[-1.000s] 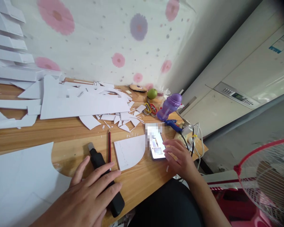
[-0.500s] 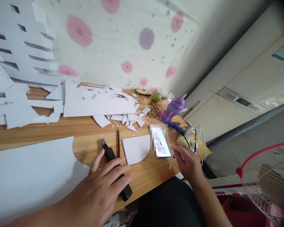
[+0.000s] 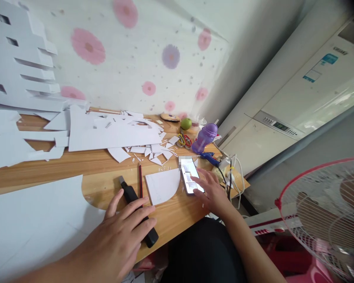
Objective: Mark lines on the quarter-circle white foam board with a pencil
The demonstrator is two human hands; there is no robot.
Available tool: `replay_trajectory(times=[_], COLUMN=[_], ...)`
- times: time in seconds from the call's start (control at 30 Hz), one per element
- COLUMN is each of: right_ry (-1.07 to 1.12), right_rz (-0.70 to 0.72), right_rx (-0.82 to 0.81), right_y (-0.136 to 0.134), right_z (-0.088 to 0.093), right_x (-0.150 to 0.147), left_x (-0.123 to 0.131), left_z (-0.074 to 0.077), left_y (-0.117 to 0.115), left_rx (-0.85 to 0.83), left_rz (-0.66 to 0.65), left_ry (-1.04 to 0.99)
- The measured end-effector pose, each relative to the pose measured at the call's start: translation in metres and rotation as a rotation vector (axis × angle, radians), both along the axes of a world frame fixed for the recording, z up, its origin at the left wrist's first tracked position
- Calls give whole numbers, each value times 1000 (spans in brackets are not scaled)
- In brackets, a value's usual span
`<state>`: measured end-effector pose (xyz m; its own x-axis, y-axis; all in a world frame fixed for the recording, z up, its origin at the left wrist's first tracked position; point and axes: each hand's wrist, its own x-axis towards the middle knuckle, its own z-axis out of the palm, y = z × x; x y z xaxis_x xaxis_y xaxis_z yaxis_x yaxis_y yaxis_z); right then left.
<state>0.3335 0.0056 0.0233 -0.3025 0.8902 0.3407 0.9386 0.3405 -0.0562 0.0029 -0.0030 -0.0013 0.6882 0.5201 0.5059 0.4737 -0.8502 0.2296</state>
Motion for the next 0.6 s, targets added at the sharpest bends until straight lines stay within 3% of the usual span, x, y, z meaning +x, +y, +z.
replay_trajectory(times=[0.13,0.33,0.6], right_ry=[43,434,511], right_rz=[13,-35,-75], right_rx=[-29,126,0], right_y=[8,22,43], right_z=[-5,-6,0], right_x=[4,14,13], left_x=[1,3,-1], left_z=[-5,-8,-26], left_y=[2,4,11], left_rx=[40,57,43], left_rz=[-19,24,33], left_ry=[-12,-40,-5])
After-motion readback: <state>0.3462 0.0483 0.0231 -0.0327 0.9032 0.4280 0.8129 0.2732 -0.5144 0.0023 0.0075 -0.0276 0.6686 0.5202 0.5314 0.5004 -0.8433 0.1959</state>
